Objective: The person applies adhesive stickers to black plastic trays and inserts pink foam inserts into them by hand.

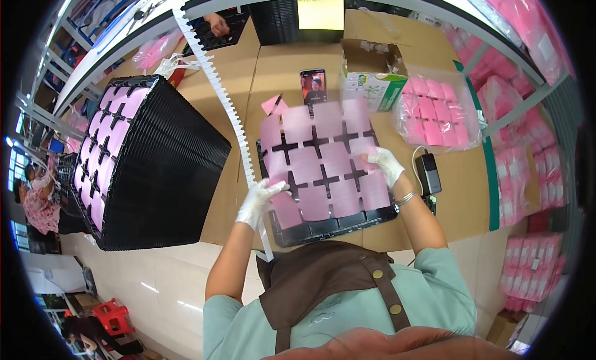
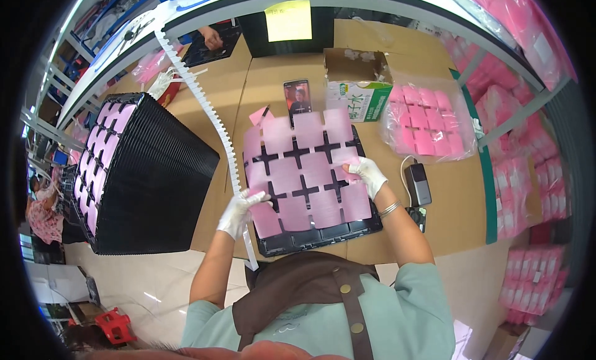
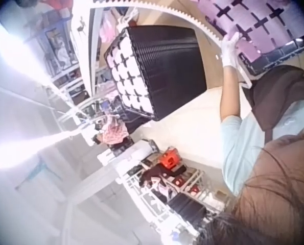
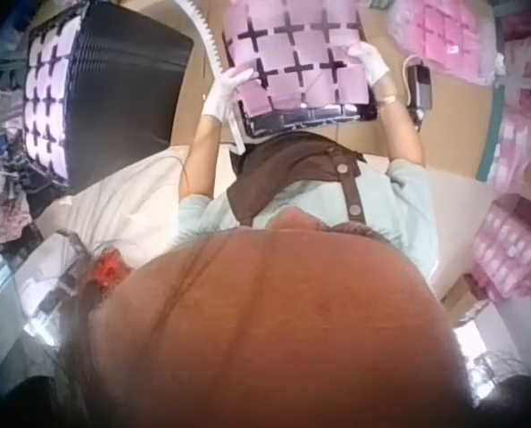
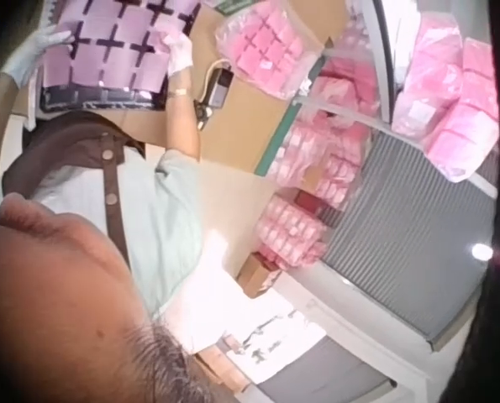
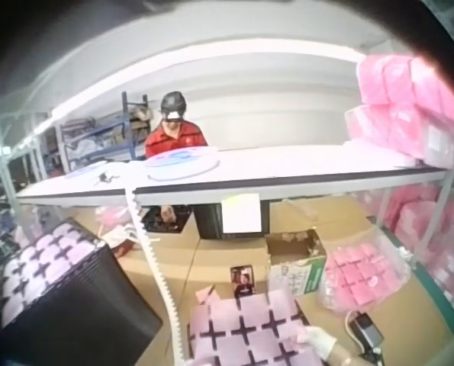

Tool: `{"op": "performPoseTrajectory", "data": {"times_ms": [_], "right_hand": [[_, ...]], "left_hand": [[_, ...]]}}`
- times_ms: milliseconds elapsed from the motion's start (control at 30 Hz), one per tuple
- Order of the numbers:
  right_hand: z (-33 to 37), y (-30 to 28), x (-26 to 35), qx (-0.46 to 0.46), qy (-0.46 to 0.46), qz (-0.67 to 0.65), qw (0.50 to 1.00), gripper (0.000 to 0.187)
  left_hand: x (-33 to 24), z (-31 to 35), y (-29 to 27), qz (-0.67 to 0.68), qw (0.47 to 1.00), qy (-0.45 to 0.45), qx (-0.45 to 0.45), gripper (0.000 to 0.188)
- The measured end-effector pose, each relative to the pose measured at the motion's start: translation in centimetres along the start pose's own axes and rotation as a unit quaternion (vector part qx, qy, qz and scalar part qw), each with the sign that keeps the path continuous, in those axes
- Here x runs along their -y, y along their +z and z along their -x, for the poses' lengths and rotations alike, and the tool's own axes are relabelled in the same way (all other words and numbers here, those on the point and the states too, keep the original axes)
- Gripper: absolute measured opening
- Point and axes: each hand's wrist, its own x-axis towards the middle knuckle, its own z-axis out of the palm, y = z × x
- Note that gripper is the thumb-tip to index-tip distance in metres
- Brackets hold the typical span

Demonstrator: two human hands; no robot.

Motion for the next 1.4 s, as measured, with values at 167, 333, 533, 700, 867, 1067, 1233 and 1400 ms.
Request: {"op": "performPoseTrajectory", "data": {"times_ms": [167, 333, 533, 700, 867, 1067, 1233, 1400], "right_hand": [[-0.5, -0.6, -2.2, -0.032, 0.015, 0.045, 0.998, 0.014], [2.2, -1.5, -2.0, -0.092, 0.022, 0.119, 0.988, 0.027], [6.1, -1.7, -4.0, -0.174, -0.021, 0.308, 0.935, 0.044], [6.4, -2.2, -5.7, -0.18, -0.021, 0.306, 0.935, 0.043], [7.7, -1.0, -4.5, -0.2, 0.005, 0.315, 0.928, 0.046], [7.0, -3.1, -7.0, -0.184, -0.052, 0.286, 0.939, 0.042], [9.6, -2.3, -4.3, -0.225, 0.022, 0.246, 0.943, 0.032], [9.9, -6.1, -3.7, -0.28, -0.069, 0.241, 0.927, 0.025]], "left_hand": [[4.8, -1.2, -1.3, 0.026, 0.999, -0.032, 0.006, 0.043], [5.7, 1.7, 0.2, 0.007, 0.995, -0.016, -0.101, 0.057], [10.7, 3.0, 1.0, -0.305, 0.917, 0.152, -0.207, 0.066], [11.8, 3.4, 1.3, -0.289, 0.923, 0.144, -0.211, 0.061], [11.9, 3.5, 1.2, -0.305, 0.91, 0.154, -0.235, 0.058], [11.2, 3.4, 1.3, -0.271, 0.92, 0.148, -0.242, 0.056], [10.2, 5.8, 0.8, -0.238, 0.939, 0.089, -0.232, 0.055], [8.3, 9.5, -1.1, -0.296, 0.9, 0.134, -0.291, 0.046]]}}
